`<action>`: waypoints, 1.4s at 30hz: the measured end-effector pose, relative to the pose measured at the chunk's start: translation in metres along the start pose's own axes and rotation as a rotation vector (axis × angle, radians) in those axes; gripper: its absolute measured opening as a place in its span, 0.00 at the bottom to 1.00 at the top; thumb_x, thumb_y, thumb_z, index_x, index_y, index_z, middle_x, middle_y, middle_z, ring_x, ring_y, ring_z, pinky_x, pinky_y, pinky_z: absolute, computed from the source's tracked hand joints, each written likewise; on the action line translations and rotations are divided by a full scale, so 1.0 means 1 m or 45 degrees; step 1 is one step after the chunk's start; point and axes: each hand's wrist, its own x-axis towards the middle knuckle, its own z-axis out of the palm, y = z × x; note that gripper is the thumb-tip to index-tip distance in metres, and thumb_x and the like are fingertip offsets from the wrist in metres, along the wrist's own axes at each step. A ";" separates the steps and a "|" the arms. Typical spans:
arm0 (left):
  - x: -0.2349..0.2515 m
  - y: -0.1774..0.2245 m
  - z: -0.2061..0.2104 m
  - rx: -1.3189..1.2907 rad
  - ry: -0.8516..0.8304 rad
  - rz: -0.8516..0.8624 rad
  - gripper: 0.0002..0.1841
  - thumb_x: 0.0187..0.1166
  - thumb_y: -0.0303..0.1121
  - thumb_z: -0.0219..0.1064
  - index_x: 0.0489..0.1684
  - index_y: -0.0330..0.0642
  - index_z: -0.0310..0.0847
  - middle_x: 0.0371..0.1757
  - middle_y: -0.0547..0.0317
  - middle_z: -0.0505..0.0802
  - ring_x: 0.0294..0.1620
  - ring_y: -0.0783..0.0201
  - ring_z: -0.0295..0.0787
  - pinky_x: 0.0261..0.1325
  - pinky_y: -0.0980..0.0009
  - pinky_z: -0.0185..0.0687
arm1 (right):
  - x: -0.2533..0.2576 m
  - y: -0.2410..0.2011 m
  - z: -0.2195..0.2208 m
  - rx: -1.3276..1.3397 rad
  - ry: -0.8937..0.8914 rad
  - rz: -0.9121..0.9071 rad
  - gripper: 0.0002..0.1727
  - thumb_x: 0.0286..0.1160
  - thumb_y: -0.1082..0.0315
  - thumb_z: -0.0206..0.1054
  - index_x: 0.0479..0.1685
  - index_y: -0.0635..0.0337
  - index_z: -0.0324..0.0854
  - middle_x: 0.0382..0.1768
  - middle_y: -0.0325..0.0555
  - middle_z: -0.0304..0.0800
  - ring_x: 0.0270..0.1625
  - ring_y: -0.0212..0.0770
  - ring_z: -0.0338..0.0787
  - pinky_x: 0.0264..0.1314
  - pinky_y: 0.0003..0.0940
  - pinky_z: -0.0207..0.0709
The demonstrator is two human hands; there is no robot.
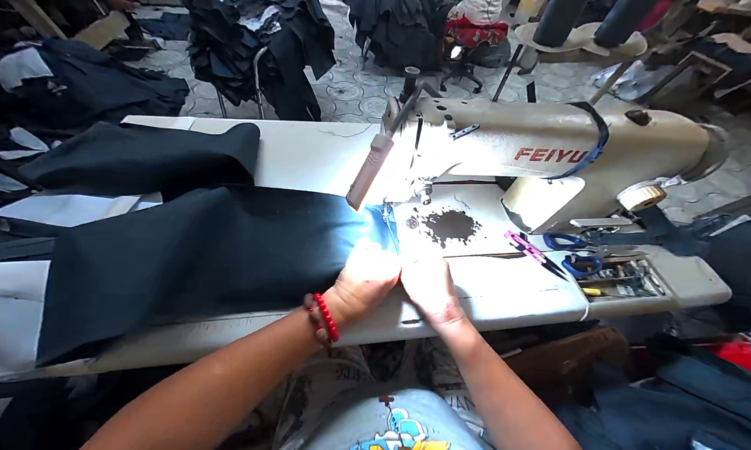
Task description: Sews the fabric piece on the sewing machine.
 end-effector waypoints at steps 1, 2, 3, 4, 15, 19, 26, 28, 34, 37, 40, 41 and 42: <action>-0.008 -0.007 -0.004 -0.045 -0.034 -0.003 0.06 0.71 0.21 0.66 0.33 0.38 0.91 0.36 0.49 0.95 0.41 0.47 0.93 0.56 0.42 0.77 | -0.003 0.000 0.004 0.000 -0.013 0.020 0.11 0.75 0.70 0.65 0.33 0.69 0.89 0.28 0.55 0.90 0.36 0.52 0.92 0.42 0.49 0.83; -0.015 -0.013 -0.011 -0.095 -0.103 -0.028 0.09 0.68 0.22 0.68 0.40 0.40 0.93 0.47 0.51 0.98 0.51 0.47 0.93 0.62 0.37 0.74 | -0.006 0.000 0.008 0.007 0.004 0.010 0.12 0.74 0.69 0.65 0.29 0.67 0.89 0.25 0.53 0.89 0.33 0.50 0.91 0.38 0.48 0.83; -0.021 -0.016 -0.019 -0.136 -0.198 -0.071 0.15 0.64 0.24 0.70 0.48 0.43 0.94 0.56 0.55 0.97 0.61 0.48 0.92 0.67 0.30 0.70 | -0.010 0.002 0.012 0.021 0.047 -0.025 0.12 0.72 0.69 0.65 0.27 0.67 0.89 0.23 0.52 0.89 0.30 0.49 0.91 0.35 0.47 0.82; -0.026 -0.017 -0.026 -0.192 -0.296 -0.115 0.21 0.63 0.26 0.70 0.57 0.46 0.93 0.63 0.57 0.95 0.70 0.47 0.88 0.70 0.25 0.66 | -0.013 0.003 0.014 0.024 0.079 -0.057 0.12 0.72 0.69 0.66 0.28 0.66 0.90 0.23 0.52 0.89 0.29 0.49 0.91 0.33 0.47 0.83; -0.042 -0.004 -0.020 -0.266 -0.300 -0.230 0.26 0.73 0.35 0.54 0.69 0.51 0.87 0.75 0.61 0.88 0.81 0.45 0.79 0.70 0.17 0.57 | -0.019 -0.004 0.004 -0.324 -0.115 -0.242 0.13 0.75 0.69 0.62 0.39 0.63 0.94 0.32 0.55 0.93 0.39 0.55 0.96 0.36 0.49 0.84; -0.041 -0.006 -0.019 -0.273 -0.289 -0.238 0.25 0.73 0.35 0.54 0.68 0.51 0.88 0.75 0.62 0.88 0.80 0.46 0.79 0.70 0.17 0.57 | -0.014 -0.003 0.005 -0.355 -0.144 -0.264 0.14 0.75 0.69 0.62 0.40 0.62 0.95 0.33 0.54 0.93 0.40 0.54 0.95 0.37 0.48 0.84; -0.025 -0.027 -0.008 -0.305 -0.267 -0.234 0.26 0.74 0.35 0.53 0.70 0.51 0.87 0.74 0.59 0.89 0.81 0.44 0.78 0.70 0.17 0.56 | 0.019 -0.013 -0.002 -0.439 -0.378 -0.155 0.17 0.82 0.67 0.57 0.50 0.62 0.93 0.47 0.58 0.94 0.56 0.57 0.92 0.55 0.51 0.82; -0.023 -0.032 -0.005 -0.317 -0.254 -0.248 0.26 0.75 0.35 0.52 0.70 0.52 0.87 0.74 0.59 0.89 0.81 0.45 0.78 0.71 0.17 0.55 | 0.026 -0.014 -0.002 -0.454 -0.422 -0.133 0.17 0.82 0.66 0.57 0.51 0.61 0.93 0.49 0.58 0.94 0.58 0.56 0.92 0.57 0.51 0.81; -0.022 -0.036 -0.006 -0.331 -0.260 -0.234 0.25 0.75 0.34 0.52 0.69 0.50 0.87 0.74 0.59 0.89 0.81 0.45 0.78 0.71 0.18 0.56 | 0.027 -0.013 0.000 -0.411 -0.374 -0.153 0.19 0.81 0.66 0.56 0.54 0.59 0.94 0.49 0.57 0.95 0.57 0.55 0.93 0.57 0.51 0.82; -0.022 -0.038 -0.006 -0.330 -0.232 -0.221 0.25 0.74 0.34 0.53 0.67 0.50 0.88 0.73 0.58 0.90 0.80 0.44 0.79 0.70 0.18 0.58 | 0.028 -0.013 0.000 -0.424 -0.357 -0.178 0.18 0.81 0.66 0.57 0.53 0.59 0.95 0.49 0.58 0.95 0.57 0.56 0.93 0.56 0.51 0.82; -0.017 -0.044 -0.003 -0.345 -0.227 -0.234 0.25 0.74 0.34 0.53 0.67 0.48 0.88 0.73 0.55 0.90 0.80 0.42 0.79 0.70 0.18 0.57 | 0.038 -0.020 0.000 -0.511 -0.458 -0.108 0.19 0.86 0.65 0.55 0.58 0.58 0.92 0.54 0.58 0.93 0.60 0.57 0.91 0.59 0.52 0.81; -0.013 -0.048 -0.002 -0.358 -0.246 -0.251 0.25 0.74 0.34 0.53 0.68 0.47 0.88 0.73 0.55 0.89 0.81 0.42 0.78 0.71 0.18 0.56 | 0.042 -0.022 0.000 -0.530 -0.488 -0.072 0.19 0.87 0.64 0.54 0.59 0.58 0.91 0.55 0.58 0.92 0.62 0.57 0.90 0.60 0.53 0.80; -0.009 -0.051 -0.002 -0.378 -0.274 -0.272 0.25 0.74 0.34 0.54 0.68 0.47 0.88 0.74 0.55 0.89 0.82 0.43 0.76 0.72 0.18 0.54 | 0.047 -0.024 0.000 -0.541 -0.514 -0.037 0.19 0.88 0.64 0.53 0.61 0.58 0.90 0.56 0.58 0.92 0.64 0.57 0.89 0.62 0.54 0.79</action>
